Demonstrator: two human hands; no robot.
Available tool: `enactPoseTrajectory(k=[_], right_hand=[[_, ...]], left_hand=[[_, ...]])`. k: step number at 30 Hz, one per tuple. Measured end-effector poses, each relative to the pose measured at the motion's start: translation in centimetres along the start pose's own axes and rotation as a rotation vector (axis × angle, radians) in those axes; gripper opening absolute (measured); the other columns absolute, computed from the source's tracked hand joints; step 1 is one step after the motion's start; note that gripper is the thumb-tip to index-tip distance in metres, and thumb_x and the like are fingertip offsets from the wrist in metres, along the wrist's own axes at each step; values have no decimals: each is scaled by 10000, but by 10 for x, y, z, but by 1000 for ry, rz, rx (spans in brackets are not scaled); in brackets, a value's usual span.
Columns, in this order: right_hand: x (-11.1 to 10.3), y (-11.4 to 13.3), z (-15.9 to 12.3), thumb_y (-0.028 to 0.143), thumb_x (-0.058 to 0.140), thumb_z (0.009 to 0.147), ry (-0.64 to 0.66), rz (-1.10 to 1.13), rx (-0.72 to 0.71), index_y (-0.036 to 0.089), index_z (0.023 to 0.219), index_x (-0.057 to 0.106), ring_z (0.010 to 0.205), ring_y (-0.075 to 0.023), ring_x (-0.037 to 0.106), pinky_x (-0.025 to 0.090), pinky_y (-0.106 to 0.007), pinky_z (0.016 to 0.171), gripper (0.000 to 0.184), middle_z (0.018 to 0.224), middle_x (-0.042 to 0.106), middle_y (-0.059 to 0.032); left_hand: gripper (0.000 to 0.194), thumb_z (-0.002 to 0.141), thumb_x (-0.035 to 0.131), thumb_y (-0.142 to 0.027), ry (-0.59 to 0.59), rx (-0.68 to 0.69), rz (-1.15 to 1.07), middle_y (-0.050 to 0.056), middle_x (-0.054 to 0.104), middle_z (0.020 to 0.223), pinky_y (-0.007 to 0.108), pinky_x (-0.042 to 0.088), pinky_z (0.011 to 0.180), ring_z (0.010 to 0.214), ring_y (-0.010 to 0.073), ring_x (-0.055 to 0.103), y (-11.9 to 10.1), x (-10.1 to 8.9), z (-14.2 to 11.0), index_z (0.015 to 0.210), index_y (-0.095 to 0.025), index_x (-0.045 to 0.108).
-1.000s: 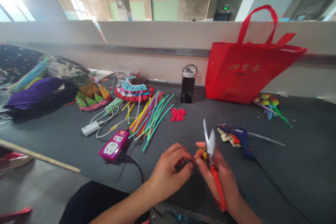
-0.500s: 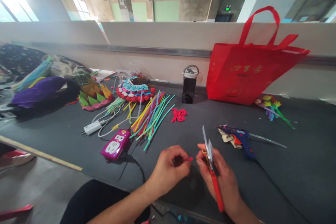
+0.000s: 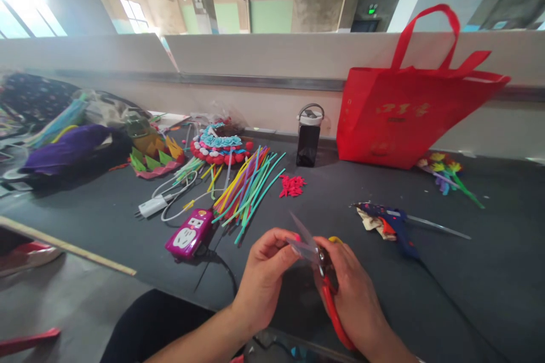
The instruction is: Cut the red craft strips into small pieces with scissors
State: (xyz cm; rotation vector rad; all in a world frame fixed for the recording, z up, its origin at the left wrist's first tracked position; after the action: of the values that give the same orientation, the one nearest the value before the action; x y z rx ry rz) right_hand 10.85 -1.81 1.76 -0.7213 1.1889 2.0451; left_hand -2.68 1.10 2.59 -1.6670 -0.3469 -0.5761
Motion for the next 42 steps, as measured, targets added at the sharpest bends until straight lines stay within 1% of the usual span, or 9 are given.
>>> enactPoseTrajectory(k=[4,8,14,19,30,38,40,42], right_hand=[[1,0,-1,54,501,771,18,-1,-3,221,1263,472,977,-242,589,519,-404,837,521,1027,622,-69],[2,1,-3,23,482,771,22,-4,-17,211,1260,470,979,-237,585,509,-400,843,524,1018,616,-72],[1,1,-4,71,487,789,19,1,-18,220,1246,478,918,-229,612,523,-382,813,481,982,624,-69],[0,0,-6,93,489,800,19,10,14,223,1235,489,917,-219,623,527,-357,796,455,981,635,-64],[-5,5,-7,82,488,820,-39,36,-33,235,1223,503,869,-184,641,540,-302,759,431,965,650,-42],[-4,3,-8,84,491,840,-42,38,-30,238,1197,523,851,-166,668,550,-268,737,390,977,676,-34],[-5,3,-7,105,507,850,-52,45,-31,243,1188,532,846,-164,676,555,-260,728,366,978,684,-29],[-10,5,-5,132,525,859,-90,69,-37,241,1184,537,848,-161,682,559,-252,732,342,984,693,-28]], left_hand=[[155,696,788,-263,-15,-24,10,-1,669,744,241,442,753,740,122,582,2,1,-2,786,-173,700],[157,698,790,-263,-17,-5,34,0,673,754,228,437,745,744,119,581,2,0,-1,785,-170,699],[133,716,776,-242,6,-11,42,-2,665,748,224,432,732,732,113,573,3,-1,-1,781,-164,690],[122,726,769,-238,12,-6,60,-1,672,762,220,433,747,744,110,576,1,-1,-1,781,-160,693],[131,723,772,-237,7,-4,51,3,675,760,215,446,724,728,104,580,2,0,-3,771,-152,685],[131,736,758,-240,-1,-13,81,11,678,776,235,449,745,739,116,587,3,-1,-2,776,-152,669],[127,744,746,-244,18,-7,95,13,675,769,241,447,751,737,118,588,3,0,-2,770,-152,661],[130,749,732,-250,70,-38,128,21,672,741,254,449,739,713,125,587,7,4,-1,764,-147,655]])
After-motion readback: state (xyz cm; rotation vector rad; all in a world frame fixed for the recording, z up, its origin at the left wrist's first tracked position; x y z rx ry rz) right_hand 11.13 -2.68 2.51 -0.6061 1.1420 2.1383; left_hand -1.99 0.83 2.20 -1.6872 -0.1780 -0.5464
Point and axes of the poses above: each hand's wrist, its own z-axis towards the middle knuckle, its own x-axis out of the palm, y = z × x, the point moved 9 cm from there along z, towards the middle knuckle
